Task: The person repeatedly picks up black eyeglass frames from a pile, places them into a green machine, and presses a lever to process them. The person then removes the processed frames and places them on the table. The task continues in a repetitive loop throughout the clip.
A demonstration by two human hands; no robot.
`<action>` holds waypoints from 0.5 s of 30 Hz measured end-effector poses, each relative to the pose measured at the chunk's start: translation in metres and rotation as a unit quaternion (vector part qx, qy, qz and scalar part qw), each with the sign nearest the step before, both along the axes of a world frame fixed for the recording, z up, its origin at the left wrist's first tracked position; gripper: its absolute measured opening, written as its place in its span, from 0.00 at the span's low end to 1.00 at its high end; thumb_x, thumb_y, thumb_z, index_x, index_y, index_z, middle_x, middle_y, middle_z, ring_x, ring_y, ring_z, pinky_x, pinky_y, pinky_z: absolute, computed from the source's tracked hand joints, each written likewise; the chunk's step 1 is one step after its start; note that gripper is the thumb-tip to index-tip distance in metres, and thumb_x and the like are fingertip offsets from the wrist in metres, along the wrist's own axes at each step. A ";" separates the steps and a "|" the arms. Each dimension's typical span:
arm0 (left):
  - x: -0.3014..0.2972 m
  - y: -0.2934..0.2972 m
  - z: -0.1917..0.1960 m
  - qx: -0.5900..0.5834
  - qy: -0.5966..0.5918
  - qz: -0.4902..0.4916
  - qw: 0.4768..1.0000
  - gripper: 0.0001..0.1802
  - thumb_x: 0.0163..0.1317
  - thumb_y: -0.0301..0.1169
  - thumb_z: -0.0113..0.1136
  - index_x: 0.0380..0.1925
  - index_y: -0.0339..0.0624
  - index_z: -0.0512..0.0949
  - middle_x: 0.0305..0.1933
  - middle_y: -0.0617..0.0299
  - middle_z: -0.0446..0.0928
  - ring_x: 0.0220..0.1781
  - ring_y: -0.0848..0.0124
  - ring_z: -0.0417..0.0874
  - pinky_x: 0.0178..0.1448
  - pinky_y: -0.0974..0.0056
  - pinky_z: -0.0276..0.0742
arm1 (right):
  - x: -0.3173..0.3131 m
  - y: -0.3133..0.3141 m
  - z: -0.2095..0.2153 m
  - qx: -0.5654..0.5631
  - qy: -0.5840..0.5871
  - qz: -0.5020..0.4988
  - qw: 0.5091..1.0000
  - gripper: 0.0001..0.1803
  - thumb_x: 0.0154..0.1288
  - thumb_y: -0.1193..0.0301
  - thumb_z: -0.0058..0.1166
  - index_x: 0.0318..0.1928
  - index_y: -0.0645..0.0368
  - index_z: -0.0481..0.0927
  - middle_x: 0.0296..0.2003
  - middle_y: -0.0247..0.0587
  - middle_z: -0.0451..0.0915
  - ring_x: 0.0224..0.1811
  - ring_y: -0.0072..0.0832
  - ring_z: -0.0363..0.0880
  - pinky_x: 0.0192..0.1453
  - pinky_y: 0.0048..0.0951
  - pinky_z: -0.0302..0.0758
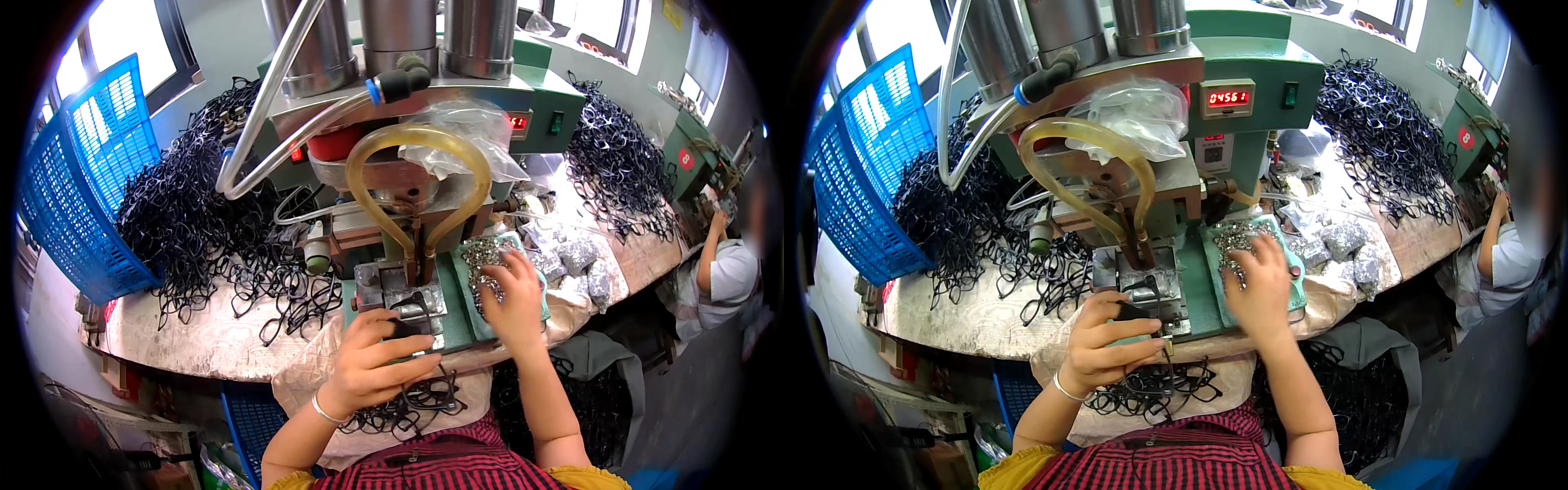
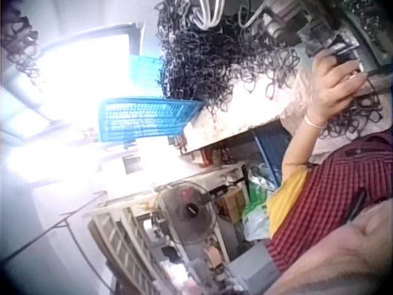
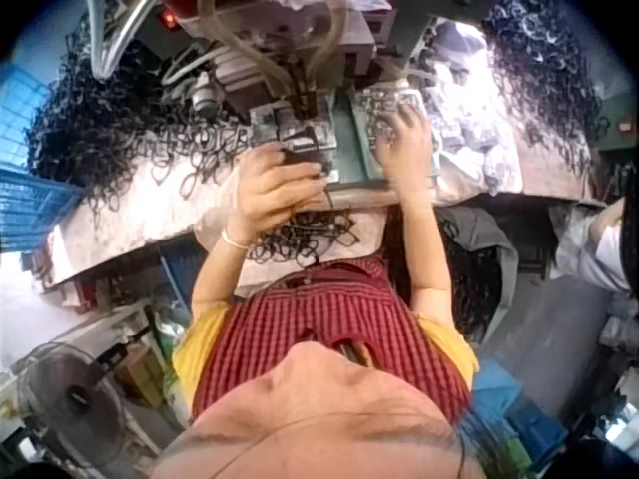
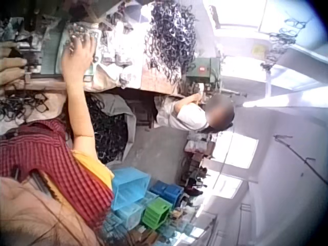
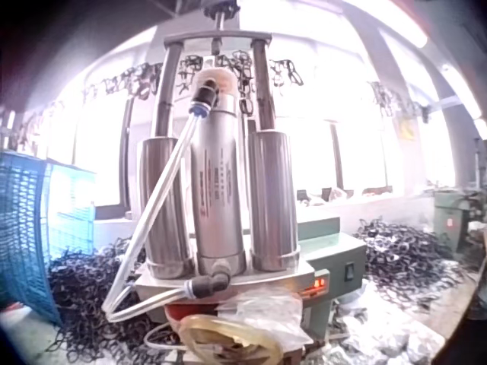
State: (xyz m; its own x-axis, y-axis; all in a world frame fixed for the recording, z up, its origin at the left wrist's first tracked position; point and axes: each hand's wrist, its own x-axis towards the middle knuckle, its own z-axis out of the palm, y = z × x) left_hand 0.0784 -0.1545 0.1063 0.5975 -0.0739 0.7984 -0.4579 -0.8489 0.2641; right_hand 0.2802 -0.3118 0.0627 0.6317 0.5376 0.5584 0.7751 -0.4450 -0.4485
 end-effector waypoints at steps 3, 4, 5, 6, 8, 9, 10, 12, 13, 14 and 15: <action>0.007 0.002 -0.003 0.021 0.002 -0.009 1.000 0.15 0.49 0.33 0.73 0.40 0.51 0.87 0.45 0.67 0.85 0.35 0.65 0.73 0.52 0.53 0.78 | 0.028 -0.028 -0.047 0.011 -0.014 -0.027 0.999 0.10 0.51 0.72 0.67 0.37 0.56 0.86 0.51 0.55 0.79 0.64 0.54 0.71 0.66 0.48 0.68; 0.006 0.002 -0.004 0.024 0.003 -0.012 1.000 0.14 0.49 0.33 0.73 0.39 0.51 0.87 0.45 0.67 0.85 0.34 0.66 0.72 0.52 0.53 0.78 | 0.028 -0.029 -0.051 0.027 -0.017 -0.010 0.999 0.09 0.50 0.73 0.67 0.35 0.57 0.86 0.51 0.55 0.79 0.62 0.54 0.72 0.65 0.48 0.69; 0.004 0.004 -0.003 0.020 0.011 -0.010 1.000 0.14 0.50 0.33 0.73 0.39 0.51 0.87 0.45 0.67 0.85 0.34 0.66 0.73 0.52 0.53 0.78 | 0.028 -0.023 -0.047 0.059 -0.004 -0.008 0.998 0.07 0.50 0.75 0.66 0.33 0.57 0.85 0.50 0.53 0.79 0.61 0.53 0.74 0.63 0.47 0.71; 0.002 0.005 -0.003 0.020 0.013 -0.006 1.000 0.14 0.50 0.32 0.73 0.39 0.51 0.87 0.45 0.67 0.85 0.34 0.66 0.73 0.52 0.53 0.78 | 0.026 -0.017 -0.044 0.058 -0.012 0.013 0.998 0.07 0.50 0.76 0.65 0.33 0.57 0.85 0.50 0.53 0.79 0.61 0.52 0.74 0.62 0.47 0.71; -0.001 0.004 -0.004 0.016 0.018 0.001 1.000 0.14 0.49 0.31 0.73 0.39 0.51 0.87 0.45 0.67 0.85 0.35 0.66 0.74 0.53 0.53 0.78 | 0.020 -0.005 -0.040 0.053 -0.027 0.054 0.997 0.07 0.51 0.77 0.64 0.33 0.57 0.85 0.50 0.52 0.79 0.61 0.51 0.74 0.62 0.48 0.71; -0.002 0.004 -0.003 0.017 0.025 0.003 1.000 0.14 0.50 0.32 0.73 0.40 0.50 0.87 0.47 0.66 0.85 0.37 0.65 0.76 0.56 0.52 0.78 | 0.019 0.002 -0.036 0.029 -0.051 0.106 0.993 0.08 0.51 0.77 0.63 0.34 0.57 0.83 0.50 0.51 0.78 0.61 0.49 0.73 0.62 0.48 0.72; -0.001 0.001 -0.005 0.012 0.023 0.010 1.000 0.14 0.51 0.32 0.73 0.40 0.50 0.87 0.48 0.65 0.85 0.38 0.64 0.77 0.57 0.51 0.78 | 0.023 0.008 -0.036 -0.024 -0.116 0.130 0.984 0.08 0.52 0.77 0.61 0.35 0.57 0.81 0.52 0.49 0.78 0.62 0.49 0.73 0.60 0.49 0.73; -0.007 -0.006 -0.010 0.003 0.022 0.038 0.999 0.14 0.53 0.34 0.72 0.42 0.50 0.87 0.50 0.64 0.84 0.40 0.63 0.79 0.59 0.50 0.78 | 0.030 0.018 -0.030 -0.048 -0.090 0.128 0.987 0.08 0.52 0.77 0.59 0.35 0.59 0.78 0.52 0.49 0.78 0.61 0.50 0.73 0.57 0.48 0.74; -0.013 -0.012 -0.013 0.007 0.037 0.067 0.997 0.16 0.54 0.36 0.72 0.44 0.50 0.85 0.53 0.63 0.83 0.44 0.61 0.80 0.62 0.49 0.77 | 0.039 0.020 -0.032 -0.030 -0.104 0.119 0.987 0.07 0.52 0.78 0.57 0.34 0.61 0.77 0.48 0.48 0.79 0.57 0.49 0.75 0.53 0.46 0.75; -0.023 -0.019 -0.017 -0.013 0.039 0.076 0.996 0.24 0.51 0.31 0.72 0.51 0.48 0.81 0.58 0.62 0.81 0.44 0.62 0.77 0.64 0.50 0.74 | 0.044 0.020 -0.033 0.018 -0.091 0.108 0.990 0.08 0.53 0.79 0.57 0.36 0.62 0.78 0.43 0.48 0.81 0.49 0.50 0.79 0.50 0.44 0.76; -0.035 -0.021 -0.019 -0.003 0.014 0.110 0.994 0.23 0.52 0.32 0.72 0.50 0.48 0.81 0.59 0.61 0.80 0.44 0.62 0.78 0.64 0.50 0.74 | 0.041 0.010 -0.033 0.069 -0.007 0.082 0.994 0.08 0.54 0.80 0.57 0.38 0.63 0.79 0.39 0.49 0.81 0.41 0.49 0.80 0.47 0.42 0.76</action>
State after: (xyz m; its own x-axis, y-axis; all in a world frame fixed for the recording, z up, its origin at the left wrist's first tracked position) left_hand 0.0436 -0.1756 0.0872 0.6216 0.0646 0.7807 -0.2541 -0.9261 0.2789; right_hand 0.3212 -0.3016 0.0299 0.5329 0.5515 0.6418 0.8392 -0.2468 -0.4847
